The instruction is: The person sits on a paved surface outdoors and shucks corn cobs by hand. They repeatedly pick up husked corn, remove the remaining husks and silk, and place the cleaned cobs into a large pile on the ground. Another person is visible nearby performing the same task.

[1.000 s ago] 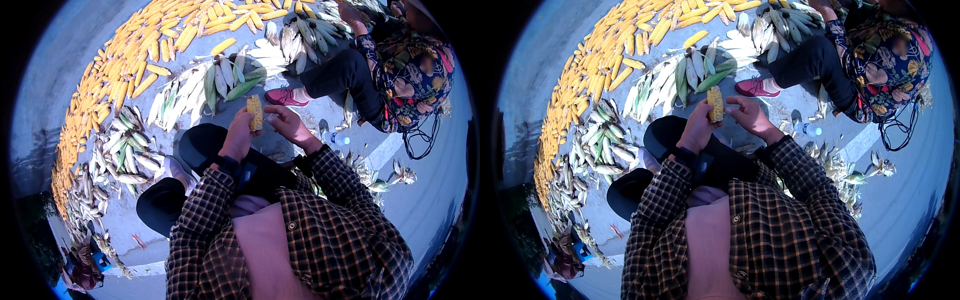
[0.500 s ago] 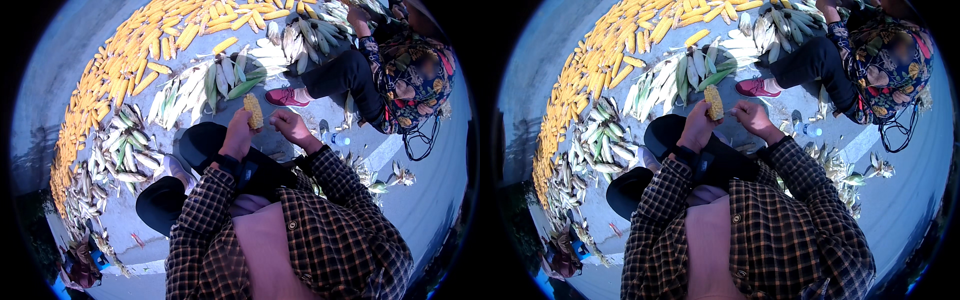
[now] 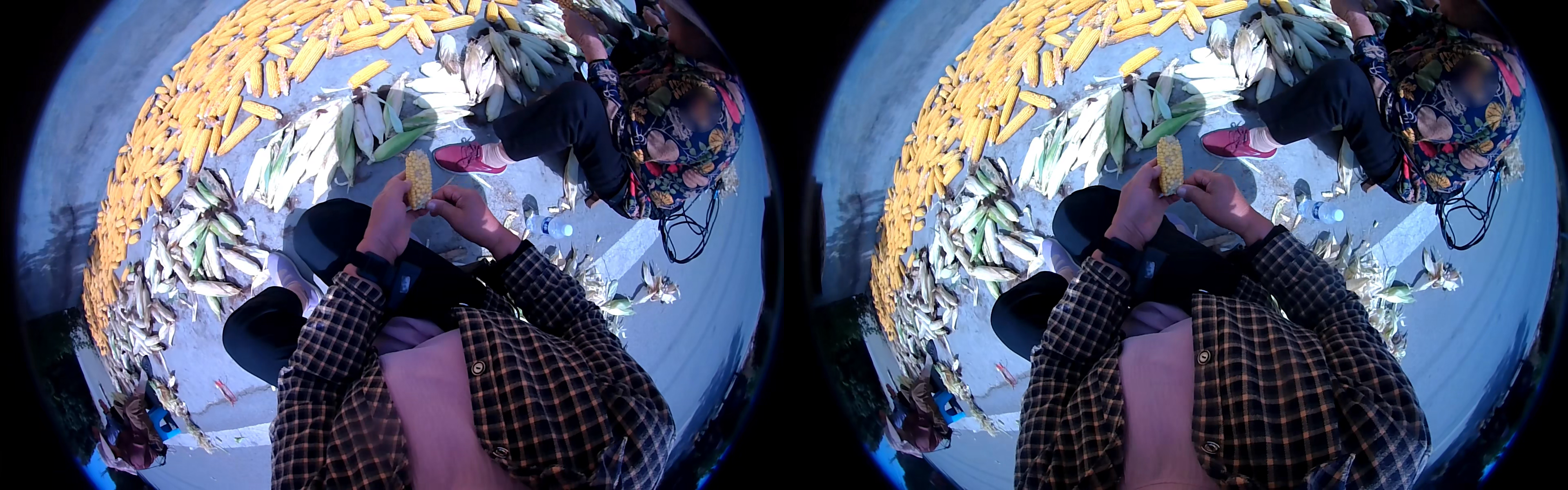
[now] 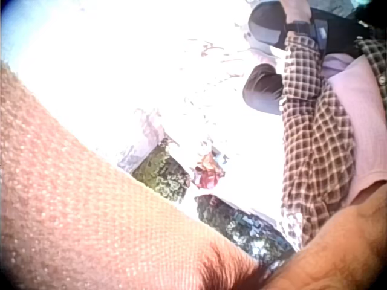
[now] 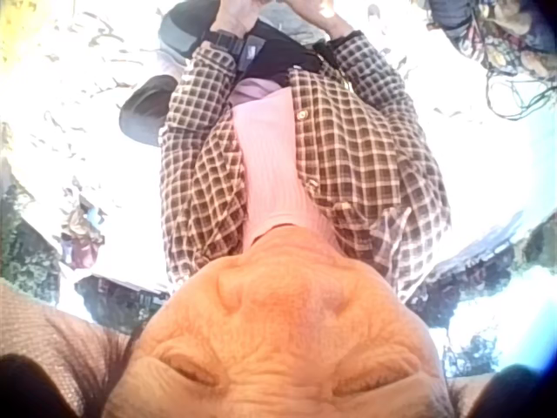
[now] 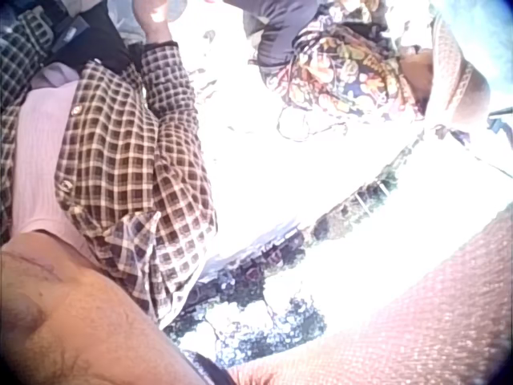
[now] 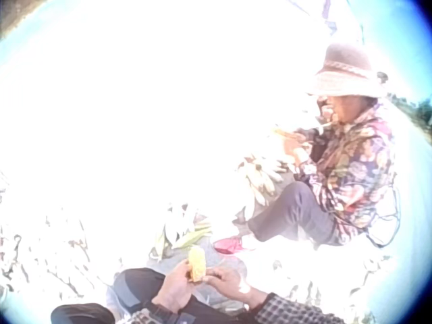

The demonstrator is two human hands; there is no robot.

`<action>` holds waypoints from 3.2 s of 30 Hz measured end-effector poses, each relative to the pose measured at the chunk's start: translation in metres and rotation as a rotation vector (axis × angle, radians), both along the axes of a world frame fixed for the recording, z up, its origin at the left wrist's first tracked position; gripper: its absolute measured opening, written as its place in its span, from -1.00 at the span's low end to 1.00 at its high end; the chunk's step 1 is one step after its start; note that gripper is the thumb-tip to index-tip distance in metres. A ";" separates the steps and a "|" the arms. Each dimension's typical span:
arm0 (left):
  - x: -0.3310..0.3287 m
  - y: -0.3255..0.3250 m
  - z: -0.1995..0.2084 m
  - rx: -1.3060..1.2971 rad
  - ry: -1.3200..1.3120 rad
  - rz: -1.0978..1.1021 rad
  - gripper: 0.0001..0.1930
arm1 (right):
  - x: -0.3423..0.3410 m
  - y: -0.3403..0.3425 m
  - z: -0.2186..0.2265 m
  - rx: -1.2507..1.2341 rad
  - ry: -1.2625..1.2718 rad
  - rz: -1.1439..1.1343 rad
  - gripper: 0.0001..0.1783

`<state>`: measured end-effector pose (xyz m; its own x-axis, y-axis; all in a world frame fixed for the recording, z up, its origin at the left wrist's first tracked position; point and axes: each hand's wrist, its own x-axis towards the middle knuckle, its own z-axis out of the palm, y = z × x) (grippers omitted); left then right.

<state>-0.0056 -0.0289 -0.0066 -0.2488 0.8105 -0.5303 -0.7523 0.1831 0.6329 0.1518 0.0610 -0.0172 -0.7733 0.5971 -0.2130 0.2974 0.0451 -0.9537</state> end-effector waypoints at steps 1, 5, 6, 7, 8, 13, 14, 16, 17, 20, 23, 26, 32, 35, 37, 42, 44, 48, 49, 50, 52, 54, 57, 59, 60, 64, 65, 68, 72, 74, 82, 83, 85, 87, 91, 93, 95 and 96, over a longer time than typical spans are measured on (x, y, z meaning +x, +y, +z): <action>0.001 0.000 0.003 0.011 -0.014 -0.003 -0.64 | -0.001 -0.001 0.002 -0.018 -0.018 -0.005 -0.78; 0.004 0.000 0.011 -0.017 0.083 -0.031 -0.66 | -0.001 -0.001 0.008 0.050 -0.061 0.016 -0.80; 0.002 -0.001 0.010 -0.019 0.067 -0.010 -0.66 | 0.000 -0.001 0.008 0.079 -0.038 0.018 -0.80; 0.001 -0.001 0.007 -0.019 0.051 0.008 -0.67 | 0.003 0.000 0.008 0.110 -0.017 0.017 -0.81; 0.000 -0.001 0.005 -0.013 0.041 0.025 -0.67 | 0.006 0.003 0.001 0.099 -0.007 0.006 -0.82; 0.001 0.001 0.002 -0.036 0.014 0.111 -0.64 | 0.014 -0.001 -0.030 0.723 0.046 -0.053 -0.80; 0.001 0.001 0.002 -0.037 0.032 0.115 -0.63 | 0.013 -0.002 -0.027 0.612 0.040 -0.037 -0.77; 0.000 0.000 0.000 -0.037 0.067 0.120 -0.61 | 0.006 -0.006 -0.017 0.390 0.028 -0.006 -0.71; 0.000 0.000 -0.002 -0.029 0.066 0.126 -0.61 | 0.002 -0.008 -0.012 0.287 0.018 -0.003 -0.71; 0.001 0.001 -0.004 0.006 0.054 0.130 -0.62 | -0.010 -0.016 -0.001 -0.075 -0.035 -0.033 -0.73; 0.001 0.000 -0.003 0.041 0.017 0.124 -0.64 | -0.014 -0.019 0.004 -0.396 -0.096 -0.085 -0.76; 0.001 -0.001 -0.001 0.064 -0.040 0.150 -0.66 | -0.009 -0.015 0.003 -0.403 -0.063 -0.072 -0.72; -0.004 -0.001 -0.001 0.111 -0.138 0.142 -0.63 | 0.004 0.006 -0.010 -0.116 -0.008 -0.175 -0.58; -0.004 -0.001 -0.004 0.134 -0.079 0.075 -0.61 | -0.001 0.003 0.010 -0.290 0.050 -0.132 -0.56; -0.001 0.001 0.000 0.141 0.025 -0.024 -0.61 | -0.006 0.000 0.018 -0.323 0.053 -0.067 -0.53; 0.006 0.004 0.007 -0.150 0.303 0.129 -0.61 | -0.006 0.000 0.014 -0.234 0.015 -0.122 -0.53; -0.004 0.000 -0.006 -0.202 0.272 0.099 -0.58 | -0.006 0.001 0.004 -0.128 0.055 -0.155 -0.54; 0.009 0.005 0.012 -0.202 0.371 -0.056 -0.60 | -0.006 0.003 -0.005 0.013 0.105 -0.223 -0.54; 0.017 0.006 0.022 -0.226 0.458 -0.057 -0.62 | -0.007 0.002 -0.004 0.032 0.095 -0.224 -0.54; 0.017 0.005 0.020 -0.151 0.397 -0.082 -0.63 | -0.008 0.002 -0.002 0.052 0.085 -0.226 -0.54; 0.015 0.002 0.013 -0.003 0.273 -0.128 -0.65 | -0.006 -0.002 0.003 0.169 0.057 -0.167 -0.56; 0.008 0.000 0.006 0.032 0.235 -0.143 -0.63 | -0.005 -0.004 0.011 0.213 0.038 -0.126 -0.57; 0.008 0.000 0.007 0.013 0.261 -0.134 -0.62 | 0.001 0.005 0.015 0.155 0.077 -0.130 -0.58; 0.012 0.001 0.011 0.001 0.297 -0.130 -0.60 | 0.001 0.013 0.018 0.091 0.176 -0.174 -0.57; 0.013 0.001 0.013 0.008 0.314 -0.133 -0.59 | 0.000 0.014 0.019 0.046 0.200 -0.185 -0.57; 0.021 0.002 0.009 -0.061 0.526 -0.110 -0.51 | -0.010 0.008 0.026 0.066 0.211 -0.223 -0.70; 0.022 0.002 0.006 -0.054 0.566 -0.122 -0.50 | -0.011 0.007 0.020 0.062 0.233 -0.246 -0.74; 0.022 0.002 0.004 -0.060 0.638 -0.135 -0.48 | -0.011 0.007 0.016 0.108 0.225 -0.280 -0.80; 0.020 0.000 0.011 -0.095 0.561 -0.147 -0.52 | -0.003 0.011 0.007 0.029 0.147 -0.316 -0.79; 0.014 -0.001 0.011 -0.078 0.490 -0.167 -0.52 | 0.003 0.016 0.006 -0.067 0.093 -0.386 -0.78; 0.015 -0.001 0.013 -0.034 0.336 -0.152 -0.53 | 0.009 0.024 0.017 0.117 0.054 -0.296 -0.66; 0.015 -0.001 0.013 -0.033 0.338 -0.163 -0.52 | 0.007 0.023 0.020 0.118 0.092 -0.284 -0.66; 0.015 0.000 0.013 -0.029 0.342 -0.183 -0.49 | 0.002 0.022 0.022 0.136 0.155 -0.264 -0.67; 0.015 0.001 0.013 -0.015 0.355 -0.184 -0.47 | -0.002 0.022 0.022 0.169 0.208 -0.248 -0.68; 0.015 0.000 0.011 0.011 0.401 -0.208 -0.46 | -0.008 0.020 0.026 0.057 0.272 -0.263 -0.72; 0.016 -0.001 0.010 0.031 0.421 -0.219 -0.47 | -0.010 0.019 0.029 0.047 0.294 -0.270 -0.75; 0.017 0.000 0.010 0.045 0.442 -0.226 -0.47 | -0.008 0.020 0.028 0.065 0.273 -0.263 -0.80; 0.018 0.000 0.010 0.047 0.454 -0.227 -0.47 | -0.008 0.020 0.027 0.075 0.262 -0.259 -0.82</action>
